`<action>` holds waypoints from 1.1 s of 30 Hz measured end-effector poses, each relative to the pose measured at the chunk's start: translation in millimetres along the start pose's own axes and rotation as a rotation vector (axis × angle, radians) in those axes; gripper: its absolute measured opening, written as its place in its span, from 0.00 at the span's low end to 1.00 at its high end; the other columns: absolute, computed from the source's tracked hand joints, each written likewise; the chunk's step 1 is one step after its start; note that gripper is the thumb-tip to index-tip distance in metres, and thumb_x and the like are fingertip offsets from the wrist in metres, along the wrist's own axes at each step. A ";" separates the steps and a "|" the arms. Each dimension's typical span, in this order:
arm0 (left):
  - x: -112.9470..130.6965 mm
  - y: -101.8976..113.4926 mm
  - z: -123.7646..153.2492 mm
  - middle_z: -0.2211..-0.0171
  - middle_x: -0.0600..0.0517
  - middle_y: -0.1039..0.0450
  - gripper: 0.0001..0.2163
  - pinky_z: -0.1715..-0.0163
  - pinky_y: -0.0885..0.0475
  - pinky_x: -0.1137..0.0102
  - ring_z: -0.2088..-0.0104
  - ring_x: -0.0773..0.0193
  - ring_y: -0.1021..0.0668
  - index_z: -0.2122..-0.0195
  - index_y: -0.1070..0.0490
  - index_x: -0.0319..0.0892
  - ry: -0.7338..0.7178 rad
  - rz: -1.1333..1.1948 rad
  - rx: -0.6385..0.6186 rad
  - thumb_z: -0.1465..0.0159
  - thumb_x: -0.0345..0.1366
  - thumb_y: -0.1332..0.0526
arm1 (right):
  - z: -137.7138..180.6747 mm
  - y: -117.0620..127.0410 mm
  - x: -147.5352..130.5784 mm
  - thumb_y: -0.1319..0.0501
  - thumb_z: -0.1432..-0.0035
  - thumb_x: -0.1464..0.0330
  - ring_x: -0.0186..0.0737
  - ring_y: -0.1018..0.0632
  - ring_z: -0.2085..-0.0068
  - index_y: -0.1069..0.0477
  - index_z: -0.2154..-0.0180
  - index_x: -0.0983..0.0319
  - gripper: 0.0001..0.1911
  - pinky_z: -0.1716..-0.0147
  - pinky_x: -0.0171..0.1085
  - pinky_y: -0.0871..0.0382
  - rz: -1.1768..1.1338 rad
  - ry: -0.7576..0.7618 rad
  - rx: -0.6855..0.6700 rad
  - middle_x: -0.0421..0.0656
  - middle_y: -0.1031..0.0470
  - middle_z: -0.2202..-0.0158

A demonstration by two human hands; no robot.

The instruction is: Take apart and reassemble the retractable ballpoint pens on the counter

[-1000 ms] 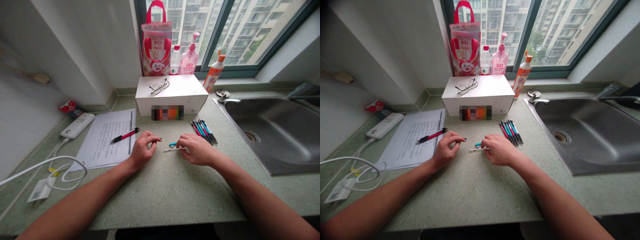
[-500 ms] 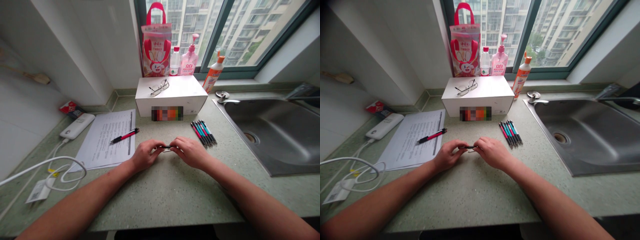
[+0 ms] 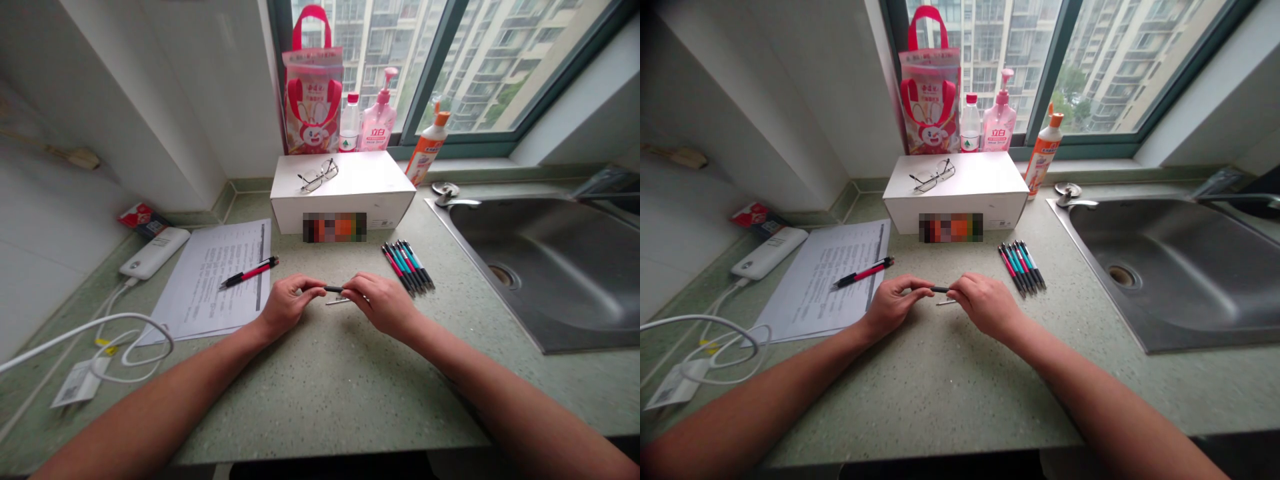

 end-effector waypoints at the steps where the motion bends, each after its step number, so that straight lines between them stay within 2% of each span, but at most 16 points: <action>1: -1.6 0.0 -0.6 0.67 0.50 0.18 0.08 0.65 0.26 0.69 0.68 0.63 0.20 0.64 0.19 0.43 0.018 0.007 -0.004 0.34 0.41 0.34 | 0.2 0.4 -0.3 0.45 0.29 0.62 0.40 0.23 0.65 0.26 0.61 0.62 0.14 0.66 0.37 0.36 -0.004 0.006 0.011 0.44 0.22 0.65; 5: -2.4 -0.8 -1.9 0.69 0.51 0.18 0.12 0.65 0.26 0.70 0.69 0.63 0.19 0.69 0.19 0.42 0.030 0.009 -0.026 0.33 0.42 0.36 | 0.2 4.3 -2.5 0.44 0.30 0.63 0.40 0.23 0.63 0.26 0.60 0.62 0.11 0.64 0.37 0.34 -0.019 0.015 0.052 0.44 0.23 0.64; 9: 2.1 0.2 -1.1 0.70 0.51 0.19 0.13 0.65 0.27 0.69 0.69 0.63 0.20 0.70 0.21 0.42 -0.013 -0.011 -0.013 0.32 0.43 0.37 | -0.4 3.1 0.0 0.43 0.30 0.61 0.39 0.23 0.64 0.26 0.57 0.61 0.12 0.65 0.37 0.35 -0.026 -0.055 0.010 0.44 0.22 0.62; 12: 5.3 1.0 0.1 0.69 0.51 0.19 0.11 0.65 0.27 0.70 0.69 0.64 0.20 0.68 0.21 0.42 -0.051 -0.024 0.005 0.33 0.43 0.36 | -0.3 -3.4 2.4 0.48 0.28 0.58 0.39 0.24 0.67 0.25 0.63 0.61 0.18 0.68 0.37 0.38 0.007 -0.083 -0.063 0.43 0.22 0.66; 15: 5.7 1.2 0.7 0.69 0.51 0.20 0.10 0.66 0.28 0.70 0.69 0.64 0.21 0.66 0.21 0.41 -0.069 -0.021 0.016 0.33 0.42 0.35 | 0.0 -5.1 2.2 0.50 0.27 0.58 0.38 0.25 0.68 0.26 0.67 0.61 0.22 0.69 0.37 0.39 0.000 -0.066 -0.061 0.44 0.24 0.69; 18: 4.3 1.8 0.9 0.69 0.51 0.20 0.09 0.66 0.28 0.70 0.69 0.64 0.21 0.65 0.21 0.41 -0.063 -0.012 0.029 0.34 0.41 0.34 | 0.4 -3.7 5.1 0.45 0.30 0.58 0.36 0.24 0.68 0.26 0.57 0.62 0.15 0.68 0.36 0.37 -0.083 -0.095 -0.023 0.44 0.22 0.63; 20: 4.9 1.5 1.2 0.69 0.51 0.20 0.09 0.66 0.28 0.70 0.69 0.64 0.21 0.64 0.21 0.41 -0.070 -0.012 0.027 0.34 0.41 0.34 | 0.6 -6.1 7.3 0.42 0.32 0.57 0.36 0.23 0.68 0.28 0.51 0.61 0.16 0.67 0.36 0.36 -0.113 -0.122 -0.036 0.44 0.21 0.62; 21: 5.7 1.1 1.4 0.69 0.51 0.20 0.09 0.66 0.28 0.70 0.69 0.64 0.21 0.64 0.21 0.41 -0.078 -0.013 0.023 0.34 0.41 0.34 | 0.5 -8.5 7.8 0.42 0.32 0.57 0.37 0.23 0.68 0.27 0.51 0.61 0.16 0.67 0.36 0.37 -0.108 -0.129 -0.057 0.44 0.21 0.62; 25: 7.3 0.0 1.7 0.69 0.51 0.20 0.08 0.66 0.27 0.70 0.68 0.64 0.21 0.64 0.22 0.41 -0.086 -0.020 0.013 0.34 0.40 0.34 | -0.1 -11.8 7.5 0.44 0.30 0.58 0.38 0.24 0.69 0.25 0.64 0.60 0.16 0.69 0.36 0.39 -0.073 -0.126 -0.086 0.43 0.22 0.68; 29: 7.6 0.4 1.1 0.69 0.51 0.20 0.08 0.67 0.27 0.70 0.69 0.64 0.21 0.64 0.22 0.41 -0.083 -0.007 0.016 0.34 0.40 0.34 | -0.5 -6.0 5.8 0.39 0.33 0.58 0.36 0.23 0.69 0.26 0.54 0.61 0.14 0.68 0.36 0.36 -0.146 -0.119 -0.035 0.43 0.21 0.64; 33: 8.1 0.1 0.9 0.70 0.51 0.21 0.08 0.68 0.27 0.71 0.70 0.64 0.21 0.64 0.22 0.41 -0.085 -0.004 0.018 0.34 0.41 0.34 | -0.1 -8.6 5.2 0.43 0.31 0.58 0.39 0.22 0.68 0.24 0.61 0.60 0.15 0.68 0.37 0.37 -0.097 -0.116 -0.074 0.43 0.20 0.67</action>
Point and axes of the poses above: each hand's wrist, its own z-axis away from the middle knuckle, its own y-axis out of the back of the hand, x = y × z, the point moved 9 cm from there along -z, towards the middle knuckle
